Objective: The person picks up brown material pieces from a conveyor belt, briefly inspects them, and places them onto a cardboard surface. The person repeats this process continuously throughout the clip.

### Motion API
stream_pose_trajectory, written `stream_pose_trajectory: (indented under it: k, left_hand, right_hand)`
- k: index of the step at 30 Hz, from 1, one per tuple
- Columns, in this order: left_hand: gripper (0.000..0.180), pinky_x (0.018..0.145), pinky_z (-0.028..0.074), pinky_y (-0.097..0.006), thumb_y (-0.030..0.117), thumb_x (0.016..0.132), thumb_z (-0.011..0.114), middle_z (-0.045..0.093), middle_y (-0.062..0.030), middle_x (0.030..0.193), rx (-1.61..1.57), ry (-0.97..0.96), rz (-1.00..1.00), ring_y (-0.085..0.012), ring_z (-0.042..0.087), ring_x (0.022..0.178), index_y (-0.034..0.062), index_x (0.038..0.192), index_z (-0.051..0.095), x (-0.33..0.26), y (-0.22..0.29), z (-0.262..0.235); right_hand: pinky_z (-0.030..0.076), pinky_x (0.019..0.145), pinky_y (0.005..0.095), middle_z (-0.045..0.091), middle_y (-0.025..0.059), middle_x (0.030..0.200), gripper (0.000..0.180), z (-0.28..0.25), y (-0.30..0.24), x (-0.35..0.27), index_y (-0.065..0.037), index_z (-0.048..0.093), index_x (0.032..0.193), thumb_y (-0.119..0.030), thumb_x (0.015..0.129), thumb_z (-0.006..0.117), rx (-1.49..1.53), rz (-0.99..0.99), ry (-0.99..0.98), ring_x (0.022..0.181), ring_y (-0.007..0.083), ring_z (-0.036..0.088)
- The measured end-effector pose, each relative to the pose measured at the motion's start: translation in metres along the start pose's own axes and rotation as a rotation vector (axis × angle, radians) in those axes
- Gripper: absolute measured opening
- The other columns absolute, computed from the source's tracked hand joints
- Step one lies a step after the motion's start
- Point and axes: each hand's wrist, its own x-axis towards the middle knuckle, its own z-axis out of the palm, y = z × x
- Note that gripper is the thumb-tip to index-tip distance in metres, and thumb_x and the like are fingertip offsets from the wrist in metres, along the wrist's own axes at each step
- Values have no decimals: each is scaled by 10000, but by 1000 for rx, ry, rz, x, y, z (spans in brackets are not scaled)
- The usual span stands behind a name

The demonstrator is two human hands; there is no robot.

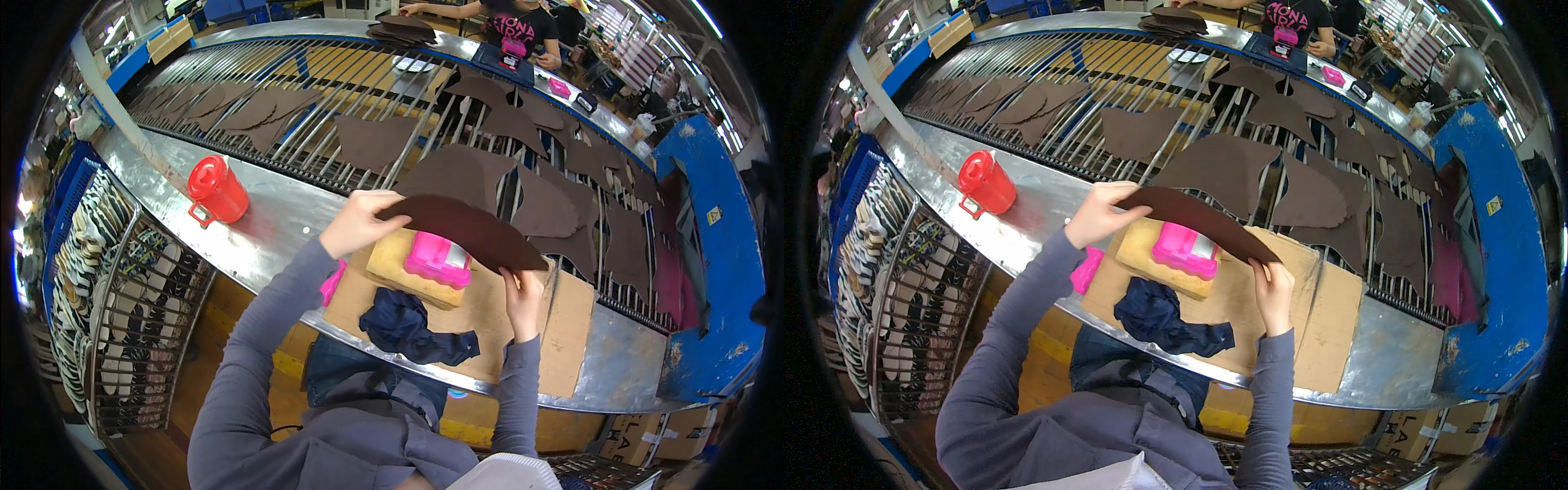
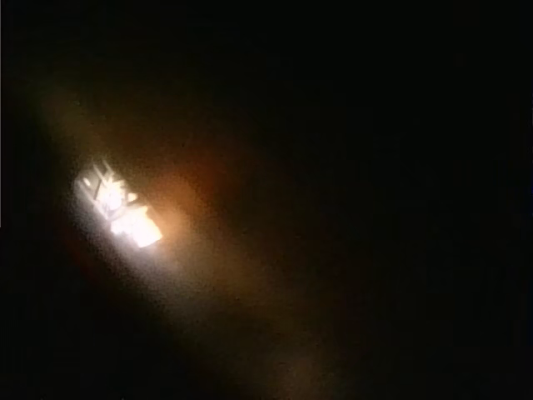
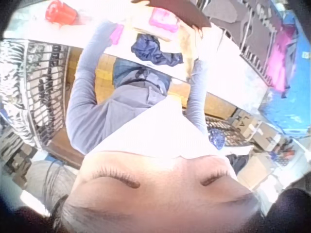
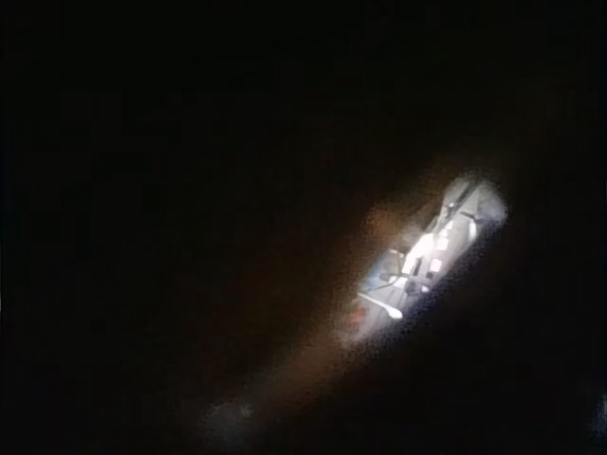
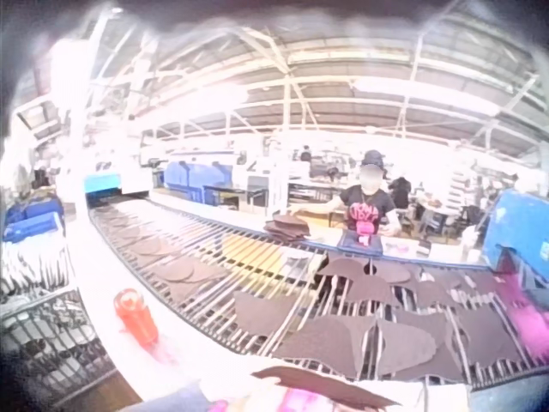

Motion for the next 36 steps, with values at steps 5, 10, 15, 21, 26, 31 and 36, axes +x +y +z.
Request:
stream_pose_trajectory:
  k: [5, 10, 15, 21, 26, 31, 36]
  left_hand:
    - [178, 716, 517, -387, 128, 759, 679, 669, -141, 840, 17, -195, 198, -320, 647, 792, 32, 909, 690, 30, 0, 44]
    - [176, 693, 515, -400, 196, 762, 679, 668, -150, 786, 69, -396, 163, -329, 649, 758, 66, 880, 698, 59, 19, 79]
    - [203, 677, 507, -409, 232, 767, 699, 660, -166, 784, 93, -551, 184, -341, 639, 745, 56, 869, 687, 89, 35, 102]
    - [320, 715, 527, -343, 26, 690, 707, 697, -124, 921, -370, -362, 323, -300, 666, 803, 62, 1007, 678, 128, 68, 85]
    - [242, 657, 521, -357, 102, 768, 678, 677, -156, 853, 121, -295, 366, -310, 656, 737, 44, 1003, 669, 143, 73, 62]
    - [271, 673, 515, -319, 155, 889, 632, 702, -138, 834, -285, -59, -136, -196, 668, 703, -25, 1091, 640, 156, 17, 61]
    - [321, 851, 493, -347, 136, 897, 646, 646, -91, 1105, -915, 280, -586, -177, 618, 996, 19, 1190, 586, 161, -56, 54]
  right_hand:
    - [515, 725, 309, 695, 133, 847, 183, -11, 32, -45, 31, 639, 1011, 6, 833, 674, -45, 106, 74, 770, 221, 671]
    - [503, 774, 266, 691, 96, 967, 279, -56, 54, -71, 40, 598, 1112, 89, 840, 635, 120, 284, 152, 877, 130, 640]
    - [512, 724, 305, 700, 139, 903, 194, -130, 15, -38, 36, 632, 1016, 59, 824, 655, -138, 164, 263, 805, 187, 667]
    - [510, 736, 342, 653, 139, 937, 290, -187, -62, 45, 0, 664, 1001, 131, 761, 568, -568, -265, 239, 846, 273, 642]
    - [498, 676, 337, 622, 82, 916, 347, -153, -102, 141, -69, 681, 980, -23, 644, 606, -913, -664, 70, 799, 243, 623]
    - [388, 990, 422, 568, 58, 1163, 498, -98, -90, 212, -177, 594, 1236, -19, 763, 605, -973, -597, 262, 1125, 266, 520]
    - [451, 610, 239, 609, 34, 772, 125, -20, -22, 183, -24, 600, 810, -102, 896, 648, 325, 120, 182, 720, 100, 593]
